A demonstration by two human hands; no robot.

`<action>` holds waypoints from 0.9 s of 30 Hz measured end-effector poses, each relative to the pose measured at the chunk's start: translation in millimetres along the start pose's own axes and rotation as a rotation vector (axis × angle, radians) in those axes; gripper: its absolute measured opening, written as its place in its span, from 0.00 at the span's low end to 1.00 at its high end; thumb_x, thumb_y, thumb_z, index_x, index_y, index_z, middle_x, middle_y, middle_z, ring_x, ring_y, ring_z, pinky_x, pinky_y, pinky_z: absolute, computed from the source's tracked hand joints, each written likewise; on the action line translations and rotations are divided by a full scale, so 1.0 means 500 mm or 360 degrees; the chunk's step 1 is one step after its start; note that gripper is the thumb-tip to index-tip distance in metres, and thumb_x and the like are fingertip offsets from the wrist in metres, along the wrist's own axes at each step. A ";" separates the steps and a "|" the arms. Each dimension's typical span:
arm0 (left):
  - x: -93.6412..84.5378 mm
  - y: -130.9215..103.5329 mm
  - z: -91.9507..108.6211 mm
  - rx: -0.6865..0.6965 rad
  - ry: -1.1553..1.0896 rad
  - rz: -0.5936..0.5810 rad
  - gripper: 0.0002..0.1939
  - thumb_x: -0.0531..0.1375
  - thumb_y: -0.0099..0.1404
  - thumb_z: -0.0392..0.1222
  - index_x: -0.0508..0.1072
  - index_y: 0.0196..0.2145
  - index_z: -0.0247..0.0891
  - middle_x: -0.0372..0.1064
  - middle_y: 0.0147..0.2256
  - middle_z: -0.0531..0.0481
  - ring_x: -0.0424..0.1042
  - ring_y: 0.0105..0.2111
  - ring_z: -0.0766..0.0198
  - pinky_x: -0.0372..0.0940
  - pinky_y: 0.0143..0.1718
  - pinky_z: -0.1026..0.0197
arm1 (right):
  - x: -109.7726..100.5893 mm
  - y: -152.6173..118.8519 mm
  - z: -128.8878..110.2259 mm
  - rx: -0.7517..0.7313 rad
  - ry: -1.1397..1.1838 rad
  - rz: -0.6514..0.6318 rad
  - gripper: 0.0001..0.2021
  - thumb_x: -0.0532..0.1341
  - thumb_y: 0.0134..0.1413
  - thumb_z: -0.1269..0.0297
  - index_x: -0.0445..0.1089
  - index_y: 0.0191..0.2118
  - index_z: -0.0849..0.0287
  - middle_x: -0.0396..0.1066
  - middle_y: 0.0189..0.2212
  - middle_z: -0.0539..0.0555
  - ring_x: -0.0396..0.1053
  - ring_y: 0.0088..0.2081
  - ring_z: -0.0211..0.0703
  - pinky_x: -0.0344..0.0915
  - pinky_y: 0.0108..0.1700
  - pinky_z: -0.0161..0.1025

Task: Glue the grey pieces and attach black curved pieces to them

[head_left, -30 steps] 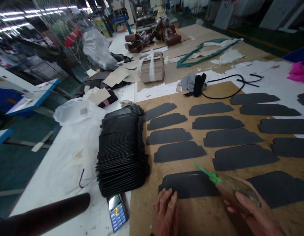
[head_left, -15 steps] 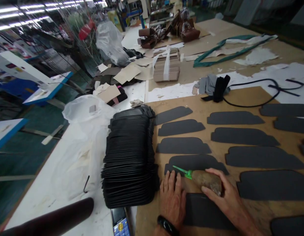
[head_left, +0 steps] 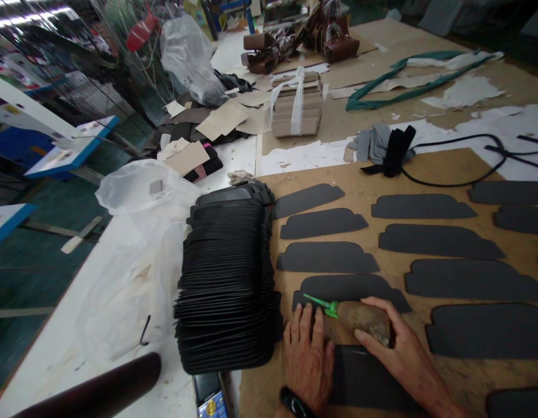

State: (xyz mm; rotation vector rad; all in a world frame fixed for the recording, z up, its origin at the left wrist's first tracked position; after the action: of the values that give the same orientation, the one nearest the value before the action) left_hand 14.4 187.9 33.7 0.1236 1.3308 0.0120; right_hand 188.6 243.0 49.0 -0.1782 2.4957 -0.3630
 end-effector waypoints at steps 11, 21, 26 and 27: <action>0.000 0.003 0.001 0.0014 0.0027 0.0039 0.23 0.51 0.62 0.41 0.60 0.56 0.42 0.60 0.55 0.49 0.54 0.56 0.55 0.59 0.50 0.51 | -0.012 0.010 -0.006 0.0016 -0.0055 0.0133 0.20 0.59 0.45 0.55 0.60 0.45 0.54 0.70 0.44 0.54 0.68 0.45 0.48 0.66 0.44 0.40; 0.004 0.007 -0.005 0.0049 0.0040 0.0105 0.22 0.51 0.62 0.41 0.61 0.55 0.42 0.62 0.54 0.49 0.55 0.56 0.56 0.57 0.49 0.54 | -0.024 0.005 0.010 0.0091 -0.0016 0.0252 0.20 0.59 0.46 0.54 0.61 0.45 0.54 0.71 0.44 0.55 0.68 0.46 0.49 0.66 0.45 0.41; 0.011 0.006 -0.009 0.0063 0.0080 0.0090 0.23 0.52 0.62 0.42 0.61 0.55 0.42 0.61 0.54 0.49 0.55 0.55 0.56 0.57 0.49 0.54 | -0.040 0.002 0.022 0.0175 -0.0010 0.0298 0.20 0.59 0.46 0.53 0.61 0.46 0.53 0.70 0.44 0.54 0.68 0.46 0.49 0.65 0.45 0.42; 0.013 0.006 -0.011 0.0073 0.0097 0.0070 0.23 0.53 0.62 0.42 0.60 0.55 0.43 0.61 0.54 0.49 0.55 0.55 0.56 0.57 0.49 0.54 | -0.045 0.001 0.025 0.0187 -0.0006 0.0314 0.20 0.59 0.46 0.53 0.61 0.46 0.53 0.70 0.44 0.55 0.68 0.46 0.49 0.66 0.45 0.42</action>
State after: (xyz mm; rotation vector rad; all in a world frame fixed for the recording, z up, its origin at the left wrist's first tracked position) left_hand 11.0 191.9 26.7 0.1928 1.3892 0.0227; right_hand 214.0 245.3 51.6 0.1139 2.4533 -0.4240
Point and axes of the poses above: each hand's wrist, its own y-axis towards the middle knuckle, its own x-axis out of the palm, z = x × y, the point moved 3 cm from there along y, towards the middle knuckle
